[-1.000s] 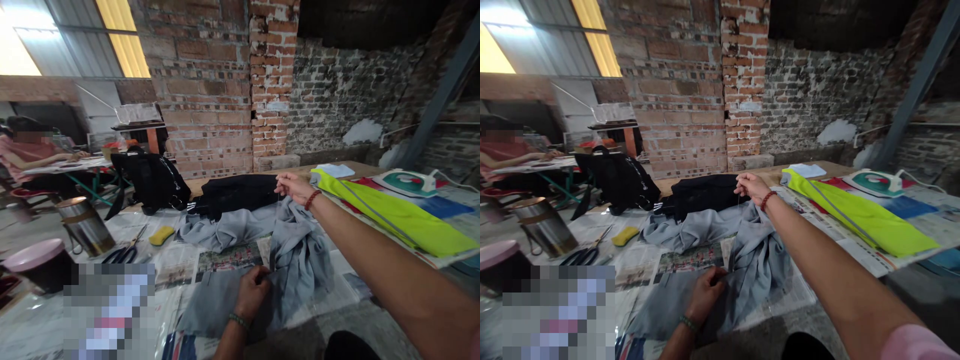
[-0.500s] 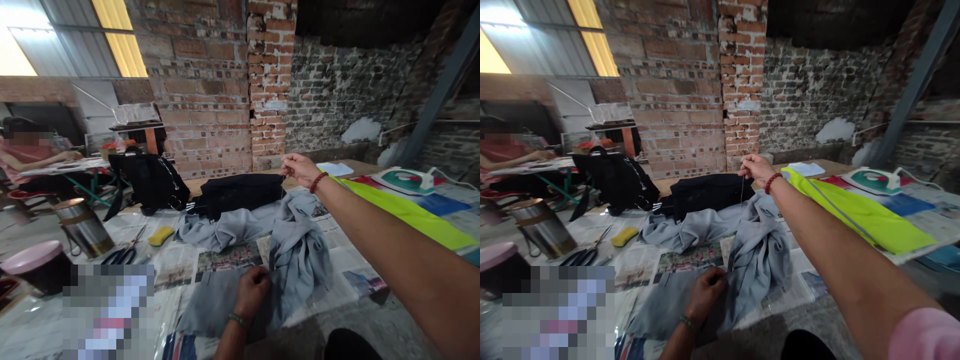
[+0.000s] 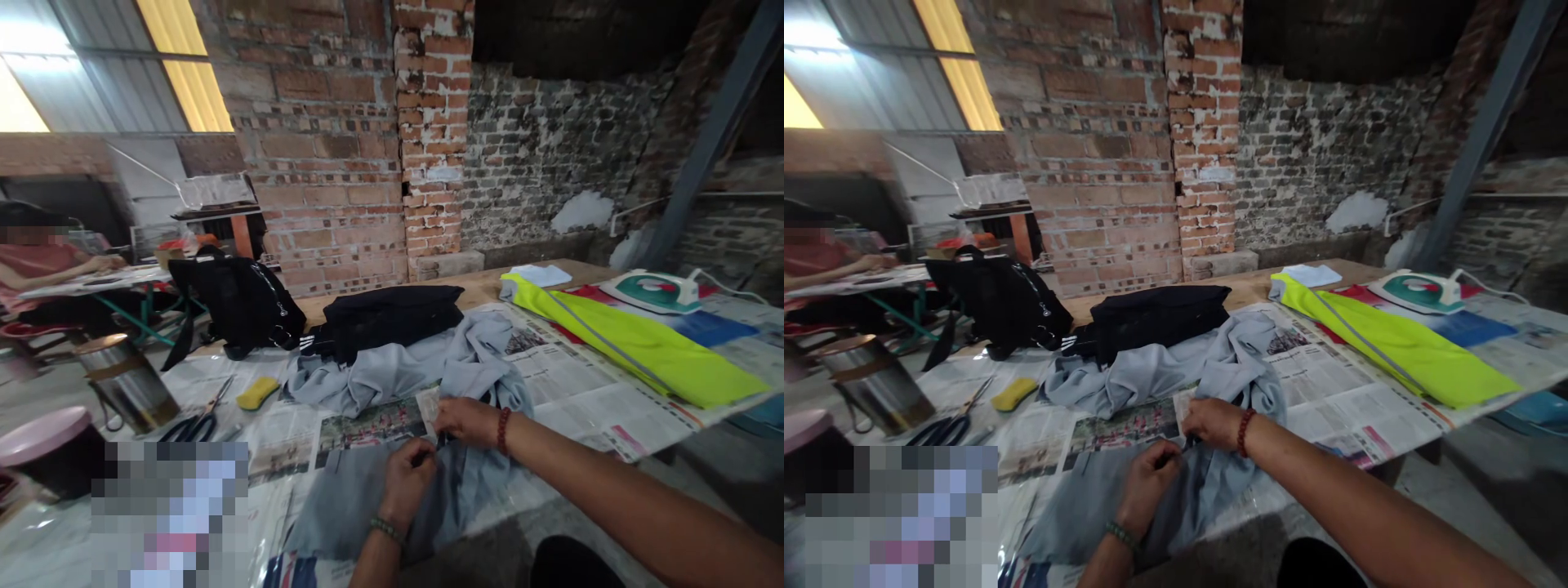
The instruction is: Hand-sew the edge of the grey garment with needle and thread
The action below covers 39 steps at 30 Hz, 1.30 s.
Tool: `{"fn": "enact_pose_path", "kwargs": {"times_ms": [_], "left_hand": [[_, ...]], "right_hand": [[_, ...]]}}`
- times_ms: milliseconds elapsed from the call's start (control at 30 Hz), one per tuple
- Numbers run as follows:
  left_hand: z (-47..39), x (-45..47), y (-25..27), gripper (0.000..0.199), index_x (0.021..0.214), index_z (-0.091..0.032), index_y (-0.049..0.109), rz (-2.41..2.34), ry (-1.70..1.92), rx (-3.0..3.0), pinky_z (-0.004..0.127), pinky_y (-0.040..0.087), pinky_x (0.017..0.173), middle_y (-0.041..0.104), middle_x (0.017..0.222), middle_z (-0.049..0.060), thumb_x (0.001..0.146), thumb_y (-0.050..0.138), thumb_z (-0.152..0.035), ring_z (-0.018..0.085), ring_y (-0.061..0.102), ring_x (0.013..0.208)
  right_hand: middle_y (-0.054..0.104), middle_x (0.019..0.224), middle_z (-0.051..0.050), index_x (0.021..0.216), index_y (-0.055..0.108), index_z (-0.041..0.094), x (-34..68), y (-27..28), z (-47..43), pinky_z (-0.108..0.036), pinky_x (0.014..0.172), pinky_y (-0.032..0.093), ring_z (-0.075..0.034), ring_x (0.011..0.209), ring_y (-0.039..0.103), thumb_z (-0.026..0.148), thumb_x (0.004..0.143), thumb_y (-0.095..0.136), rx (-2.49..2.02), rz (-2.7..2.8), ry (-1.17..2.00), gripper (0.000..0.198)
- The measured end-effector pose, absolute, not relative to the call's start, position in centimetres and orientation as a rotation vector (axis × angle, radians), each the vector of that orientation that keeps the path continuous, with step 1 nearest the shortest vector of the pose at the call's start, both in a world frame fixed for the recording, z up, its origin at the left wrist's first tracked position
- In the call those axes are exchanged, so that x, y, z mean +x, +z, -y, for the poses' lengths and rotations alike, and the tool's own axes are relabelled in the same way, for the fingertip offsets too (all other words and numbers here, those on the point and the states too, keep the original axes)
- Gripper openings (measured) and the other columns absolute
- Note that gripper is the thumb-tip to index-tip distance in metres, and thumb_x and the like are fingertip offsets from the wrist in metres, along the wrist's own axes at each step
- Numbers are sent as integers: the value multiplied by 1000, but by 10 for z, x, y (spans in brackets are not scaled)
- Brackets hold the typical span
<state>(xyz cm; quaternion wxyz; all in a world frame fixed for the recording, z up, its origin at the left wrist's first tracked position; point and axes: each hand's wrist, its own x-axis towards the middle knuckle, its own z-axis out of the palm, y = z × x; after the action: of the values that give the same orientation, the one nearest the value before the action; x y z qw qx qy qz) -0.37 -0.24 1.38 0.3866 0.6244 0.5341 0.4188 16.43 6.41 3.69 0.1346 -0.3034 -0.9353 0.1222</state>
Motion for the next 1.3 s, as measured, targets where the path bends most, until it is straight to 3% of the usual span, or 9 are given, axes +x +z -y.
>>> {"fn": "enact_pose_path", "kwargs": {"times_ms": [267,600,700,900,1067,1300], "left_hand": [[0,-2,16,9,60,-17,59,-1317,1090,1562,22,38,59,55,60,-2,59,52,-22,13,48,61],[1,-2,17,11,59,-17,61,-1329,1055,1586,24,40,62,58,63,-1,59,52,-22,15,52,65],[-1,-3,14,11,58,-18,62,-1341,1047,1606,23,40,61,58,63,-1,59,51,-20,14,51,64],[0,-3,14,12,62,-18,62,-1353,1038,1613,23,40,60,58,62,-1,60,51,-22,14,51,63],[2,-4,18,11,62,-18,61,-1338,1032,1621,24,41,63,60,66,0,62,52,-24,15,53,66],[2,-4,17,11,63,-17,62,-1332,1051,1609,25,42,64,59,66,0,63,54,-25,16,53,67]], "right_hand": [[55,80,-2,86,69,21,168,39,-62,-20,58,36,-11,68,50,12,78,48,-881,2740,395,24],[63,80,-4,85,70,19,163,41,-64,-21,68,40,-12,75,56,8,76,44,-800,2729,517,30],[66,82,-3,85,70,18,160,45,-64,-22,73,41,-13,77,59,10,75,46,-885,2571,682,27],[62,60,3,97,60,14,151,44,-66,-21,56,41,-10,55,55,10,63,59,-1148,1805,1416,35],[59,51,1,66,57,12,141,41,-61,-21,51,39,-9,47,53,22,59,68,-1174,1414,1752,16],[48,42,5,51,50,14,134,41,-56,-19,47,34,-7,42,44,16,72,57,-1356,1589,1461,22]]}}
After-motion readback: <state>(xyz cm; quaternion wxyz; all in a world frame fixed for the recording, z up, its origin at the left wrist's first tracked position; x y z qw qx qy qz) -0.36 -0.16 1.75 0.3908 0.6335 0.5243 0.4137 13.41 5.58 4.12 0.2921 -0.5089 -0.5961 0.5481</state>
